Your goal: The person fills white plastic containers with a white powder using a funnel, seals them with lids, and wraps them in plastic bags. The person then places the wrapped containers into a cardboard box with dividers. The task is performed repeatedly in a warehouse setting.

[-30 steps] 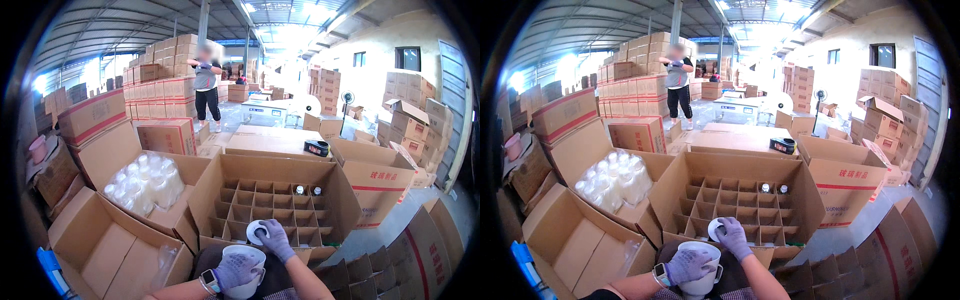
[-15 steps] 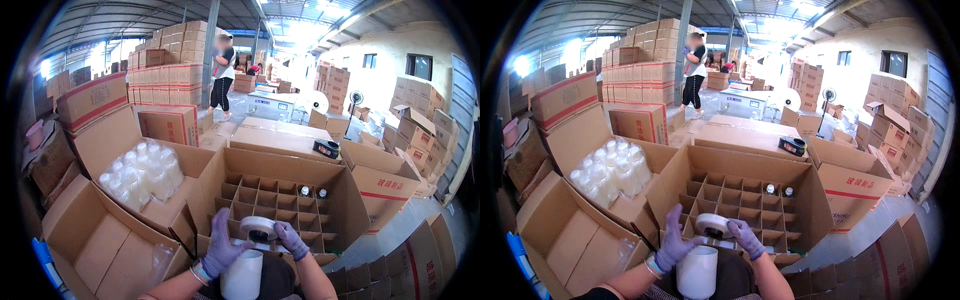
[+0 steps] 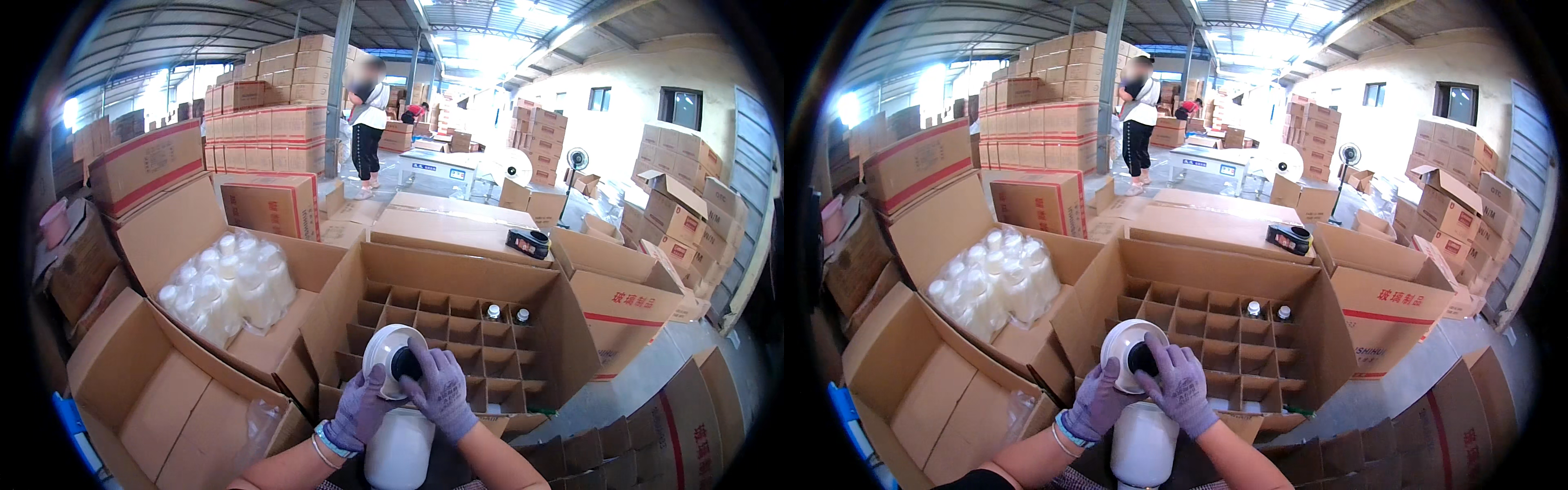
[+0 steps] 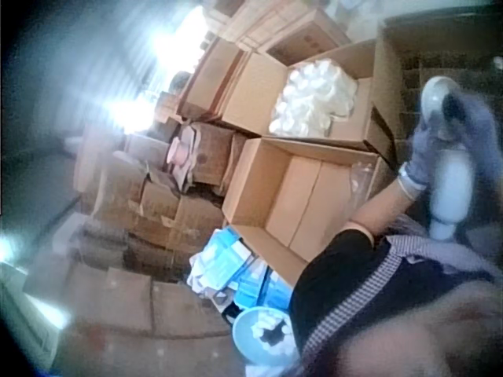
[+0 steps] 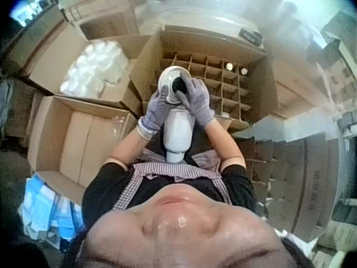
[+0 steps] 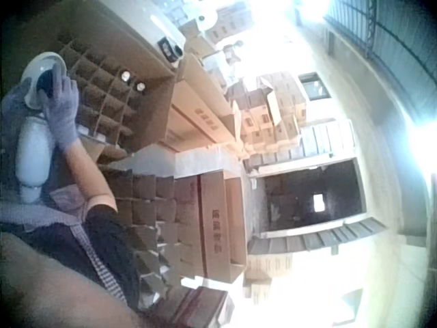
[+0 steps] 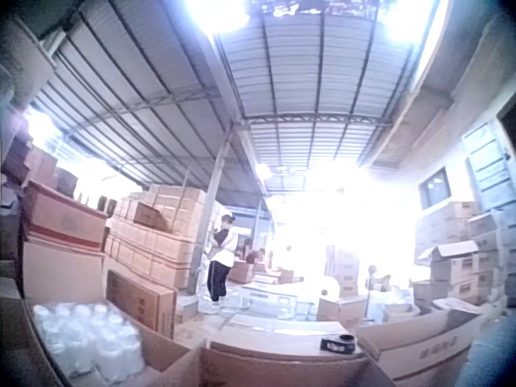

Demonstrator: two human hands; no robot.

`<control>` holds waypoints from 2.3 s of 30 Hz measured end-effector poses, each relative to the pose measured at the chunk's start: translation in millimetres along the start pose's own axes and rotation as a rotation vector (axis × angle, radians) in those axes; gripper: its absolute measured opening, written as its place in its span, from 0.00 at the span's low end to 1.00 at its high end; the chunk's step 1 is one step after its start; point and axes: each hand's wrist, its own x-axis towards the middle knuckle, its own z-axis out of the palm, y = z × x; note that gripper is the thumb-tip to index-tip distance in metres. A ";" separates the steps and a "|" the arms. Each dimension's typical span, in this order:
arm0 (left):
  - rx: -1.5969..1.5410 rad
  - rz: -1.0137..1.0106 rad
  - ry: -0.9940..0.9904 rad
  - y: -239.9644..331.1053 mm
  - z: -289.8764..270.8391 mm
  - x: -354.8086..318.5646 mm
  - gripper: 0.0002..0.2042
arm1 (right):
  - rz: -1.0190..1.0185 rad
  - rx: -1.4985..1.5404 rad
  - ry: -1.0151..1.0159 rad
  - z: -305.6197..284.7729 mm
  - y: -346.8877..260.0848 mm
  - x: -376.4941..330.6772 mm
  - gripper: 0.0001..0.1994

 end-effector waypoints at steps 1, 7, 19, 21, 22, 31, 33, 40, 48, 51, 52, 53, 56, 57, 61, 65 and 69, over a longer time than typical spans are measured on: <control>-0.035 0.017 -0.006 -0.7 5.0 -1.1 0.30 | 0.005 0.026 0.022 -7.9 -10.3 4.8 0.35; 1.432 0.929 -0.027 -8.9 23.7 -7.7 0.35 | 0.219 0.819 -0.053 46.8 47.7 -32.6 0.31; 1.735 0.775 -0.209 16.8 35.0 -9.0 0.41 | 0.200 0.801 0.158 7.1 6.3 -17.5 0.15; 1.357 0.777 -0.100 10.2 33.8 -13.6 0.43 | 0.088 0.453 0.165 -2.7 4.5 -16.8 0.18; 1.177 0.775 -0.041 10.2 31.1 -18.4 0.44 | 0.363 0.694 0.157 -8.4 -11.7 -13.8 0.21; 1.585 0.802 -0.407 1.6 27.4 2.8 0.32 | 0.327 1.042 -0.262 39.0 92.9 -60.3 0.27; 1.290 0.758 -0.376 -12.4 -4.4 15.5 0.31 | 0.582 1.000 -0.271 31.0 98.0 -52.7 0.22; 0.908 -0.043 -0.507 -26.8 -69.8 21.7 0.25 | 0.377 1.027 -0.219 19.7 58.5 -76.0 0.19; 0.653 -0.072 -0.512 -36.5 -99.1 28.7 0.29 | 0.349 1.058 -0.198 48.3 46.9 -92.5 0.18; 0.605 -0.085 -0.446 -40.4 -108.4 21.0 0.29 | 0.367 1.058 -0.190 54.5 41.3 -96.5 0.17; 0.598 -0.084 -0.444 -40.7 -108.1 18.0 0.29 | 0.363 1.064 -0.176 56.5 40.6 -99.4 0.16; 0.592 -0.083 -0.442 -40.6 -106.8 15.1 0.30 | 0.372 1.062 -0.172 57.9 39.6 -102.1 0.16; 0.684 0.029 -0.416 -41.6 -102.7 4.1 0.28 | 0.428 1.085 -0.164 55.5 30.6 -110.3 0.17; 0.702 0.060 -0.417 -39.8 -98.6 -1.4 0.27 | 0.464 1.116 -0.154 54.5 26.5 -113.3 0.17; 1.036 0.227 -0.427 -24.3 -53.3 -21.3 0.22 | 0.529 1.177 -0.110 62.0 23.5 -119.7 0.22; 1.661 0.417 -0.281 -19.5 14.0 -49.5 0.19 | 0.827 1.791 -0.119 81.8 29.7 -120.6 0.23; 1.256 0.450 -0.250 -41.9 -27.9 -18.3 0.17 | 1.001 1.549 0.023 29.2 -13.4 -96.7 0.24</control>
